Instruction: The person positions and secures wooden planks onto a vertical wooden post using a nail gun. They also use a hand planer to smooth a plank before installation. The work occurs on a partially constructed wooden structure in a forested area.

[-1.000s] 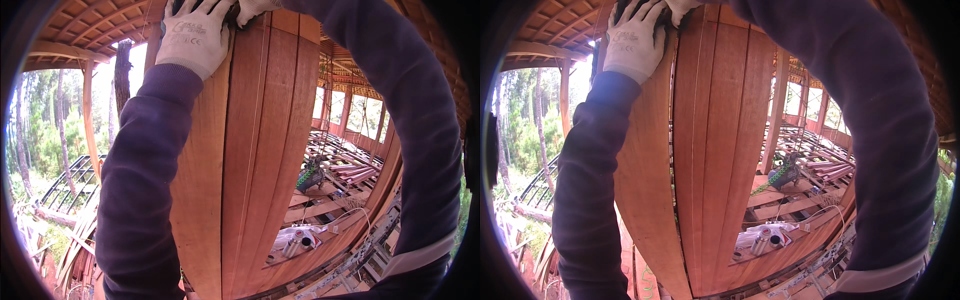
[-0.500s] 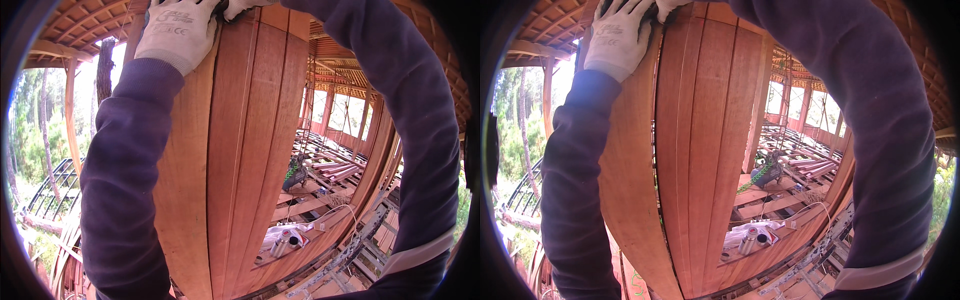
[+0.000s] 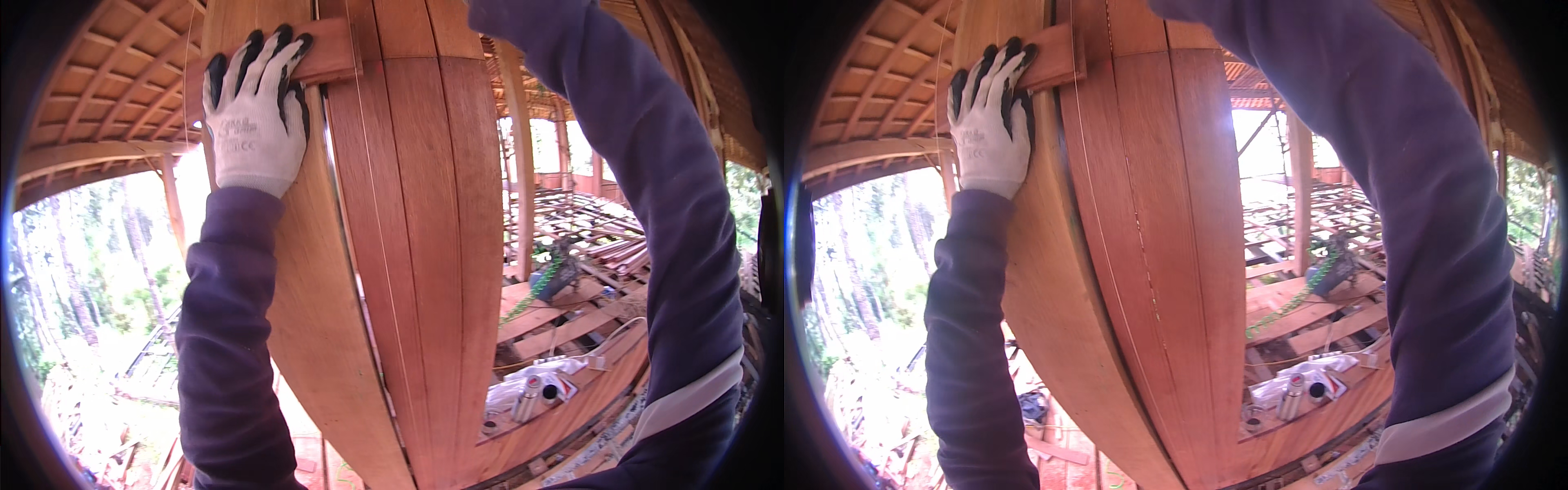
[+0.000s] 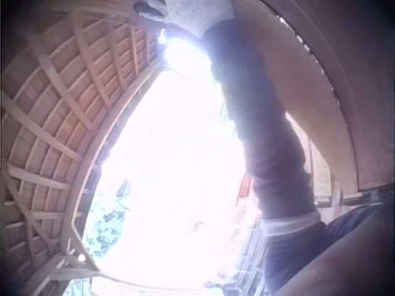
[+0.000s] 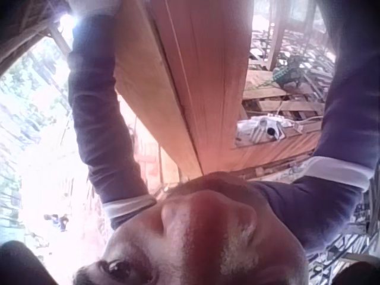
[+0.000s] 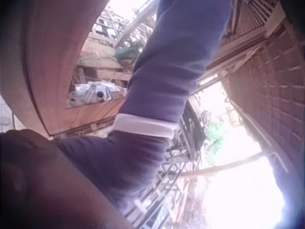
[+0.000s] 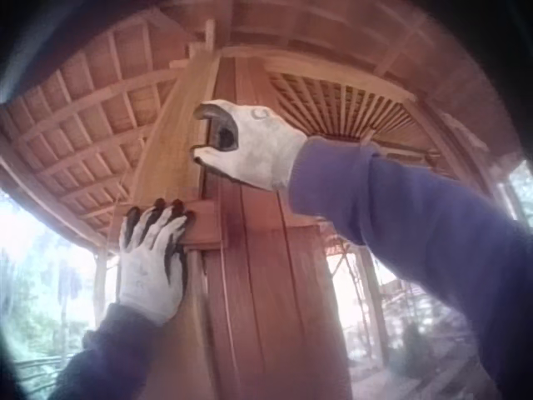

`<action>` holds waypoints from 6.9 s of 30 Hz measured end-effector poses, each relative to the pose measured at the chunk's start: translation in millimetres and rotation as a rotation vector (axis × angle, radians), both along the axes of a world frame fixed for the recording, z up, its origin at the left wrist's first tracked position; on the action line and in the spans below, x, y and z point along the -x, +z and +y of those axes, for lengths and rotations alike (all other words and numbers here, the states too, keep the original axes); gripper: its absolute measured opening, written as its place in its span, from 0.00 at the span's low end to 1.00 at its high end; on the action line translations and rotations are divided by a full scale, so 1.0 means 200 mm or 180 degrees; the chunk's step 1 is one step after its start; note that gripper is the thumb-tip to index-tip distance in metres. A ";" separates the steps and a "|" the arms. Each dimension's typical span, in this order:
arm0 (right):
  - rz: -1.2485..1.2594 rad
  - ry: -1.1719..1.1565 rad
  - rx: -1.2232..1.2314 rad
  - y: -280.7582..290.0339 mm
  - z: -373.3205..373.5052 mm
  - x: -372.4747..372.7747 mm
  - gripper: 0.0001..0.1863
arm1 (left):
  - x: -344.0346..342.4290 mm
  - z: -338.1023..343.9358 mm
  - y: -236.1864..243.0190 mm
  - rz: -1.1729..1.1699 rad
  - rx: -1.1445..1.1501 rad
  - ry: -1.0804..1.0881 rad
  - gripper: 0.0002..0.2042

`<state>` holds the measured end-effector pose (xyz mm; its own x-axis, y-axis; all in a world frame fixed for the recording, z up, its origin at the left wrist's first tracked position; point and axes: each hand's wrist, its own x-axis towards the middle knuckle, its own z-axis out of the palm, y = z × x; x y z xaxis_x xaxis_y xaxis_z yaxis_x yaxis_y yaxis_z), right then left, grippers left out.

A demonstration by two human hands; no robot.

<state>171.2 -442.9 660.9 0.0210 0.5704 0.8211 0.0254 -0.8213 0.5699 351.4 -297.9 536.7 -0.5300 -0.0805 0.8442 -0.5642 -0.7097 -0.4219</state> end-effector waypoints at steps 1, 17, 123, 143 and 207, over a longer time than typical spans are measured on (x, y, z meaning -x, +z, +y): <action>-0.0241 0.0236 -0.0190 -0.02 -0.08 -0.01 0.38 | 0.01 0.00 -0.01 -0.0029 -0.0044 0.0000 0.23; -0.0818 0.0699 -0.0509 -0.31 -0.53 -0.43 0.30 | 0.02 0.01 0.01 0.0087 -0.0273 0.0148 0.24; 0.1702 0.2850 -0.1901 -0.79 -0.28 -0.41 0.38 | 0.16 0.21 0.23 0.0708 -0.1210 0.0859 0.32; 0.1539 0.2936 -0.1921 -0.76 -0.37 -0.48 0.28 | 0.07 0.20 0.21 0.0930 -0.1067 0.0417 0.31; -0.0161 0.1563 -0.1087 -0.63 -0.26 -0.57 0.22 | 0.00 0.01 0.09 -0.0292 -0.0231 0.0467 0.27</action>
<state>286.0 -494.5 535.2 -0.2220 0.2071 0.9528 0.4282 -0.8572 0.2861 351.6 -295.8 554.5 -0.5825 -0.2215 0.7821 -0.4138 -0.7474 -0.5199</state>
